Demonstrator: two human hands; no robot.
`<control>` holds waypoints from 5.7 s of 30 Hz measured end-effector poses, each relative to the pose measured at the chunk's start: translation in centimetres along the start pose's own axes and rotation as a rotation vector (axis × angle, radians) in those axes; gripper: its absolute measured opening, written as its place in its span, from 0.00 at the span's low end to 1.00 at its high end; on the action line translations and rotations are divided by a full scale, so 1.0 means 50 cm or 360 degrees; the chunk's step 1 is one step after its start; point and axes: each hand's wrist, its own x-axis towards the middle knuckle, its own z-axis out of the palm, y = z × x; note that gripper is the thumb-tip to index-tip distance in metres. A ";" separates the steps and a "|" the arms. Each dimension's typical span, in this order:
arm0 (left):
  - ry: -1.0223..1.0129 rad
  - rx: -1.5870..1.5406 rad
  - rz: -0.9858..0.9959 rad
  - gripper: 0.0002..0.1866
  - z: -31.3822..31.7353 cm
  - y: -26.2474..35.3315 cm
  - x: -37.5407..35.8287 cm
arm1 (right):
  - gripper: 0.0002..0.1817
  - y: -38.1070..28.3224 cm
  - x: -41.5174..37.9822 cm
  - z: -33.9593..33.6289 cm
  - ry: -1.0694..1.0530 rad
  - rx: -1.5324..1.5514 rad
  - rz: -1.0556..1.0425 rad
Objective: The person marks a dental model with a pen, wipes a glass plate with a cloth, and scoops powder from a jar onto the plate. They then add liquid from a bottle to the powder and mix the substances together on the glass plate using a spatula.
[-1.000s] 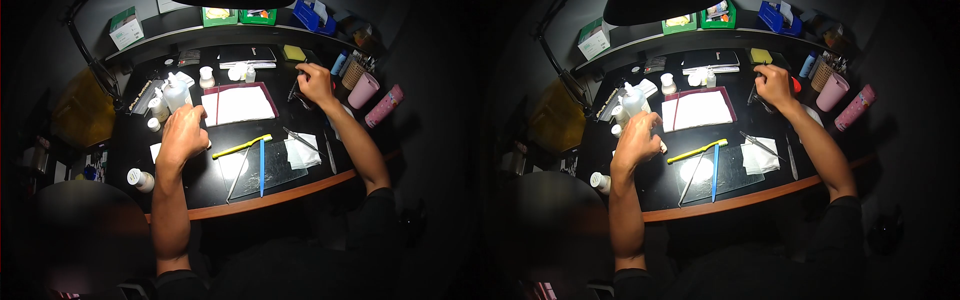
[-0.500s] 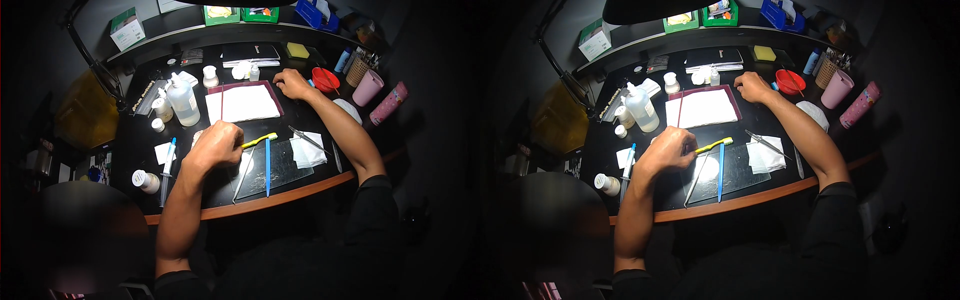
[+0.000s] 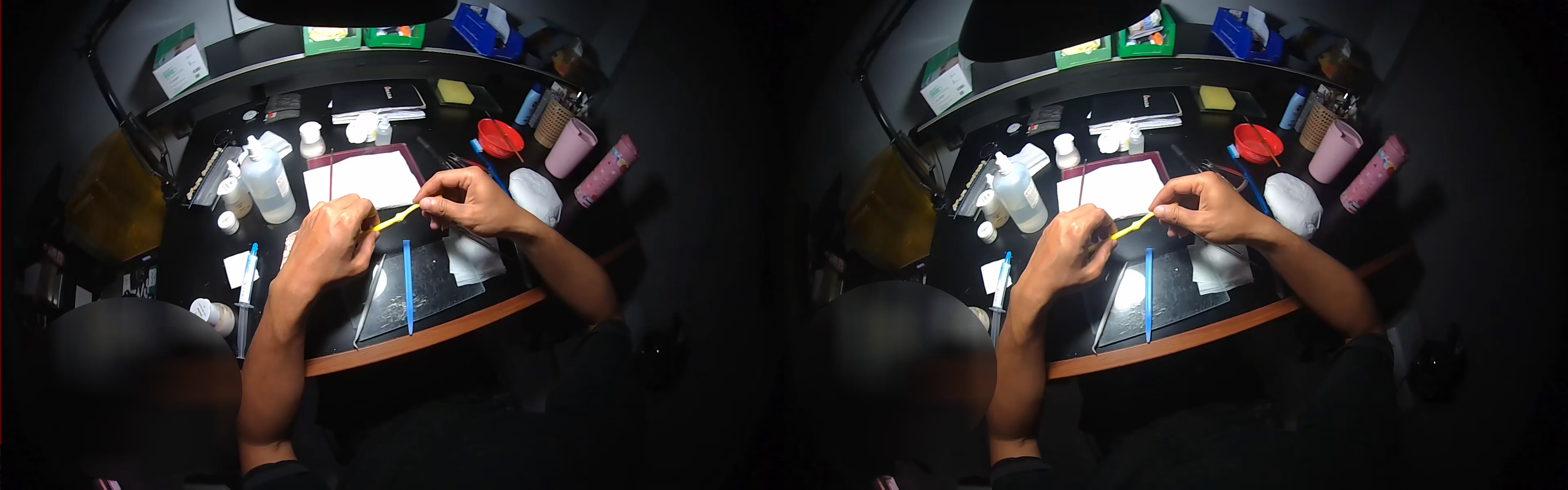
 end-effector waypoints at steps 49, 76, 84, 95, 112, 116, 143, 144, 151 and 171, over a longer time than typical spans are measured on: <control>-0.0202 0.0259 -0.0244 0.13 -0.016 0.042 -0.002 | 0.16 0.129 -0.017 -0.236 0.0399 -0.1718 0.0224; -0.0211 0.0311 -0.0262 0.13 -0.032 0.063 0.007 | 0.12 -0.019 -0.025 -0.841 0.1273 -0.2494 -0.0001; -0.0231 0.0393 -0.0333 0.12 -0.032 0.057 0.011 | 0.10 0.140 0.045 -0.999 0.1069 -0.2521 0.0203; -0.0098 0.0259 -0.0433 0.06 -0.034 0.028 0.001 | 0.17 0.181 0.000 -1.128 0.0716 -0.2342 0.0263; -0.0909 0.0254 -0.0769 0.18 -0.020 0.065 -0.001 | 0.20 -0.019 -0.124 0.045 -0.0215 -0.1116 -0.0636; -0.1001 0.0255 -0.0779 0.18 -0.017 0.053 0.006 | 0.25 -0.016 -0.085 0.110 -0.0382 -0.1319 -0.0456; -0.0089 -0.0394 -0.0754 0.16 -0.020 0.035 0.014 | 0.17 -0.028 -0.176 0.058 0.0802 -0.0826 -0.0356; -0.0074 -0.0378 -0.0724 0.15 -0.016 0.033 0.011 | 0.15 -0.012 -0.187 0.044 0.0979 -0.0848 -0.0327; -0.0033 -0.0307 -0.0771 0.14 -0.008 0.057 0.023 | 0.08 0.091 -0.256 0.001 0.1363 -0.1175 0.0133; 0.0078 -0.0946 -0.0329 0.09 0.103 0.092 0.012 | 0.25 0.031 -0.151 0.213 0.0545 0.0448 -0.0096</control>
